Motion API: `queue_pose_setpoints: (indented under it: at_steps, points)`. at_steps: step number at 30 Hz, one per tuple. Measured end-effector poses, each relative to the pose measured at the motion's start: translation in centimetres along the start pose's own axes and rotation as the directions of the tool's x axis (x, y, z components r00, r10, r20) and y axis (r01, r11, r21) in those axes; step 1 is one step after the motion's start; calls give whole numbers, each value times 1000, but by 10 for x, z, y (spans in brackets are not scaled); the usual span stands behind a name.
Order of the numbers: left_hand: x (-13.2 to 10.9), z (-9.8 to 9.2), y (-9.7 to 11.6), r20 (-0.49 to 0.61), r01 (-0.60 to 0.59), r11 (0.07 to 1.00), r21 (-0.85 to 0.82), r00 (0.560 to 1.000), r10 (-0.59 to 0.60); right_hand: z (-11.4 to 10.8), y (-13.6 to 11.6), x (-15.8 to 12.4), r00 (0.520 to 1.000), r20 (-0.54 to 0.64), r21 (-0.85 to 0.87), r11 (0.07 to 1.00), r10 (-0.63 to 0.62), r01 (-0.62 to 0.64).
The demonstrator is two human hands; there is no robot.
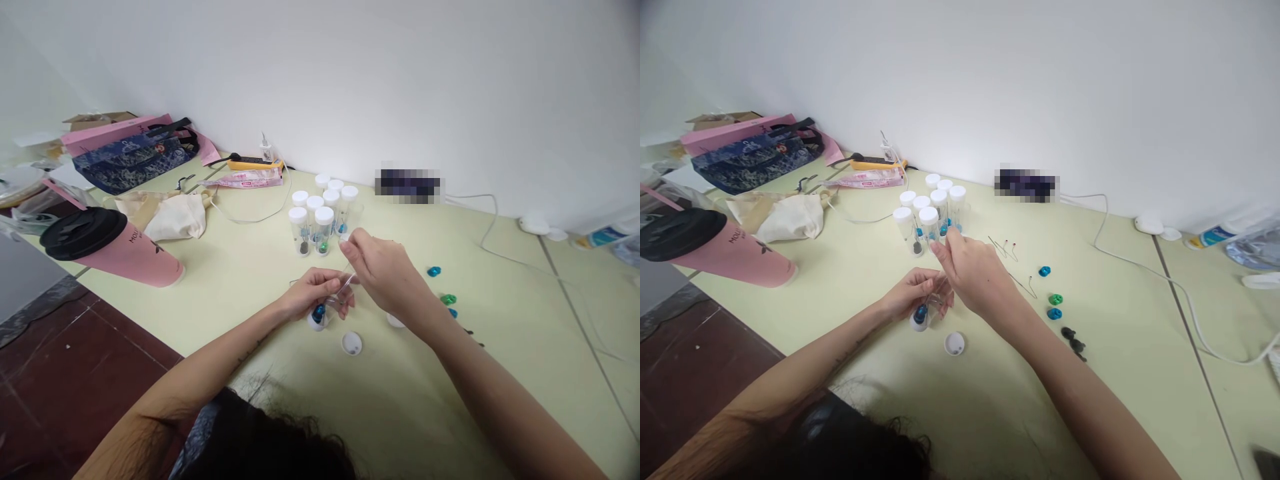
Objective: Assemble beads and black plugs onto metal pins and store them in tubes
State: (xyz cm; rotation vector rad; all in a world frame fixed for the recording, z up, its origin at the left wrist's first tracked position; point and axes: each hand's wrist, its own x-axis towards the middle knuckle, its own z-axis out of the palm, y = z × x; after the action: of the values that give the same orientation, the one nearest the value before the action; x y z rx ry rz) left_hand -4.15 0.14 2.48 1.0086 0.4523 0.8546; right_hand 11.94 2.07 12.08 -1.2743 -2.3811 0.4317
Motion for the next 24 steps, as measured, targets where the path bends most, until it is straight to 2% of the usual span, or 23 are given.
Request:
queue_pose_setpoints:
  at_steps: [11,17,24]
  points:
    - [1,10,-13,-67,-53,998,-30,996,51,4,-9,-2,994,109,-209,977,-15,37]
    - [0,11,-16,-102,-59,996,-63,993,52,6,-13,-3,983,178,-412,904,-45,116]
    - [-3,16,-19,-122,-21,995,-102,993,9,5,-15,-6,978,202,-384,914,-58,134]
